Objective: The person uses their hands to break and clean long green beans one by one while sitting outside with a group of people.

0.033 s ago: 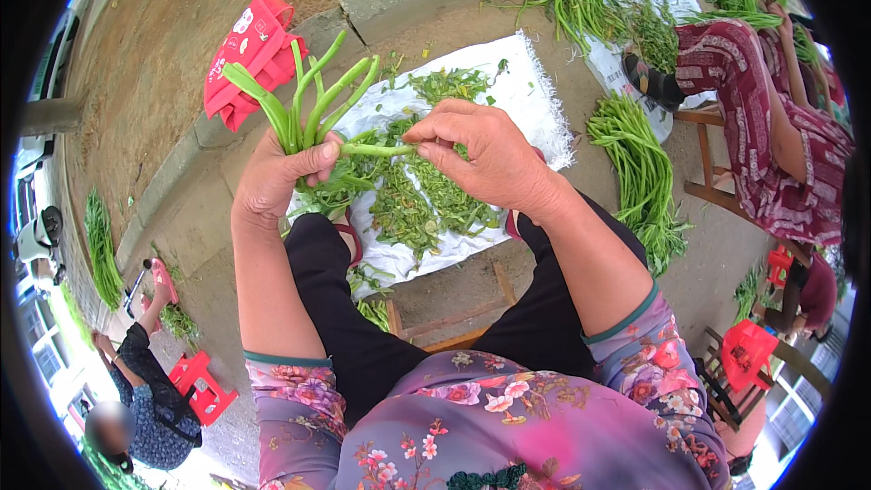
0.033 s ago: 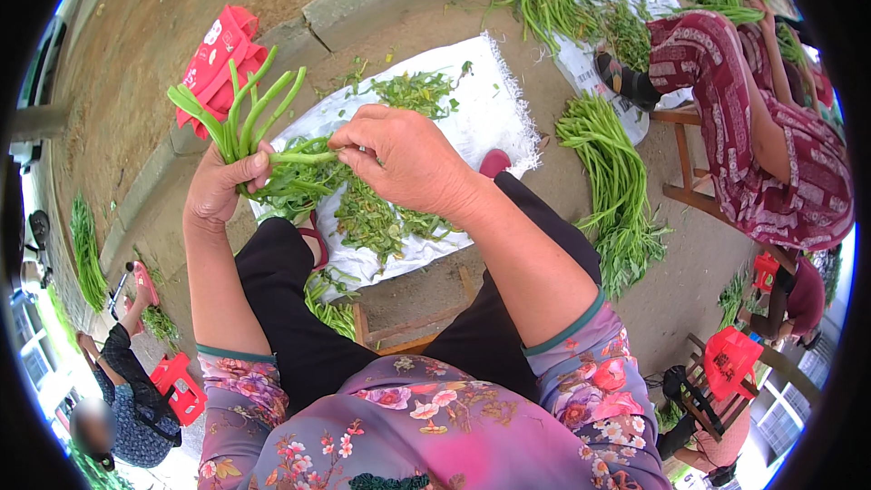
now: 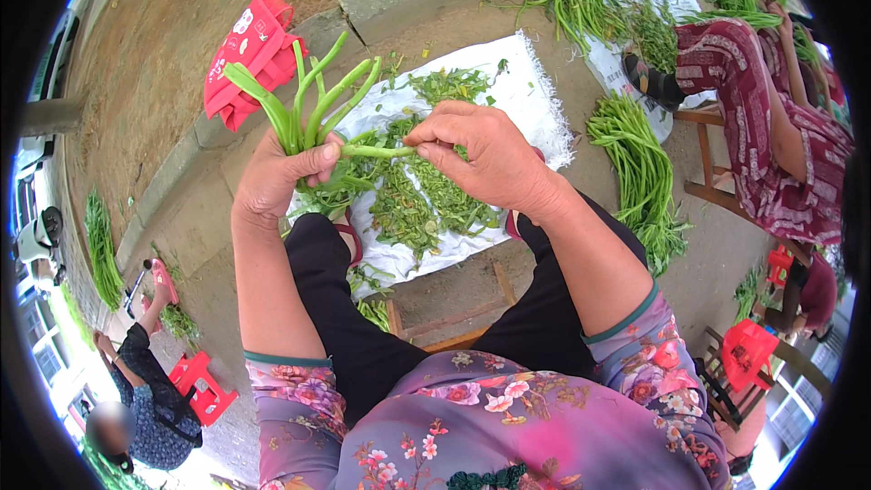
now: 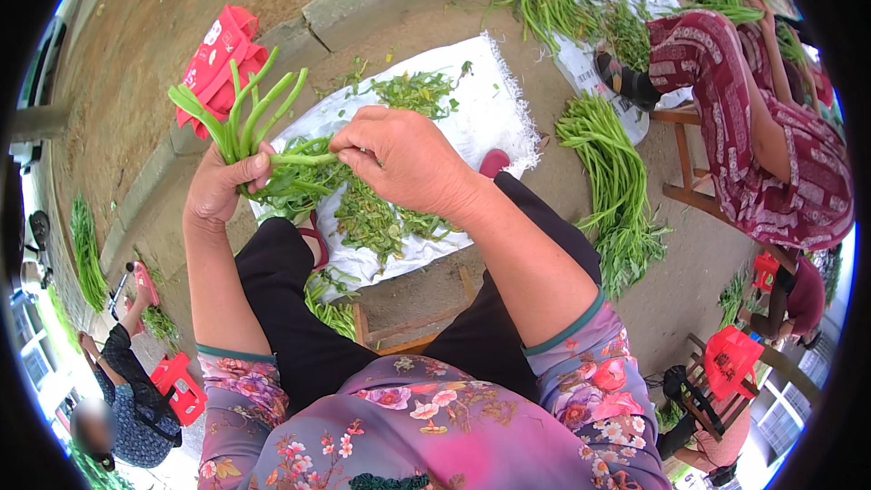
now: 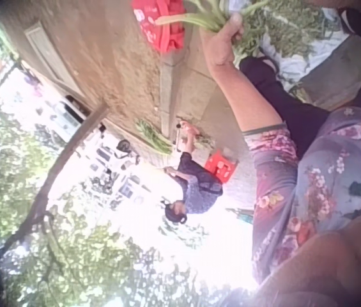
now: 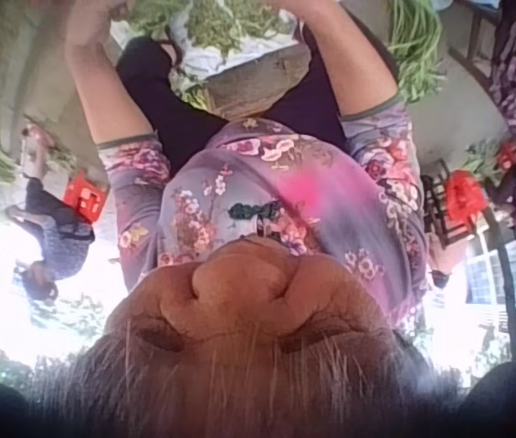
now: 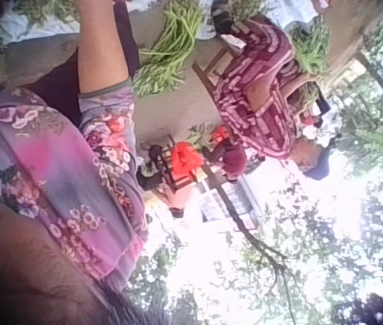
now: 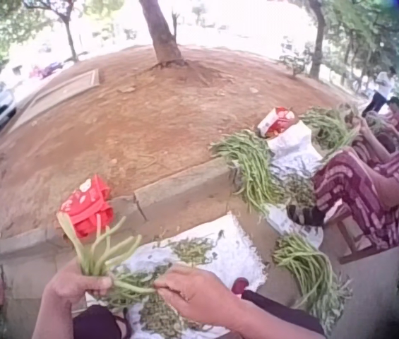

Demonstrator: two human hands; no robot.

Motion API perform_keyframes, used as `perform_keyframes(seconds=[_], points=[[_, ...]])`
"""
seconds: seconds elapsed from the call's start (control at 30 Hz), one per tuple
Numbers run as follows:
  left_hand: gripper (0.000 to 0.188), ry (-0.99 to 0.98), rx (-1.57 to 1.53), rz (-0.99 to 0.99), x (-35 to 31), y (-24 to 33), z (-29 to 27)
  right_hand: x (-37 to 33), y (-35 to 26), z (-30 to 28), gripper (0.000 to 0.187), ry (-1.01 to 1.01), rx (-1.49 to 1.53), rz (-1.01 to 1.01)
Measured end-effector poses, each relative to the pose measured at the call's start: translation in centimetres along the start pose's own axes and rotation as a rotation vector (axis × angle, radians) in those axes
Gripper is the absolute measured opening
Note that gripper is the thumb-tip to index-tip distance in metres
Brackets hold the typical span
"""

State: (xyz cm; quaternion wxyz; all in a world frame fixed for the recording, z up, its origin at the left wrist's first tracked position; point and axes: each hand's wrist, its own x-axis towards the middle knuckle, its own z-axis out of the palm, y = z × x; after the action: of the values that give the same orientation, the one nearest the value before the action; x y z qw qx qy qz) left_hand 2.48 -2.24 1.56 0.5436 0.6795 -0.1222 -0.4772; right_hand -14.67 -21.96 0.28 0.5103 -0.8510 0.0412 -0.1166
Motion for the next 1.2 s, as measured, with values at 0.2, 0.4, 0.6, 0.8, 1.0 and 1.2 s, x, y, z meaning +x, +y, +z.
perform_keyframes(seconds=[0.2, 0.4, 0.6, 0.8, 1.0, 1.2], points=[[0.030, -0.029, 0.007, 0.007, 0.0, -0.1, 0.2, -0.2, -0.3, 0.0, 0.006, -0.004, -0.108, -0.082], [0.032, -0.040, 0.067, 0.006, 0.2, -0.3, 0.0, -0.2, -0.2, 0.3, 0.008, -0.011, -0.224, -0.221], [0.031, -0.031, 0.035, 0.004, 0.3, -0.2, 0.2, -0.2, -1.2, 0.3, 0.008, -0.031, 0.056, -0.004], [0.028, -0.037, -0.049, 0.022, 0.2, -0.1, 0.6, -0.2, -1.2, 0.6, 0.006, -0.034, 0.417, 0.197], [0.029, -0.030, -0.051, 0.057, 0.4, -0.2, 0.5, 0.0, -0.8, 1.0, 0.007, 0.062, 0.739, 0.421], [0.027, 0.001, -0.098, 0.090, 0.7, 0.0, 0.4, 0.5, 0.2, 0.7, 0.009, 0.268, 1.169, 0.545]])
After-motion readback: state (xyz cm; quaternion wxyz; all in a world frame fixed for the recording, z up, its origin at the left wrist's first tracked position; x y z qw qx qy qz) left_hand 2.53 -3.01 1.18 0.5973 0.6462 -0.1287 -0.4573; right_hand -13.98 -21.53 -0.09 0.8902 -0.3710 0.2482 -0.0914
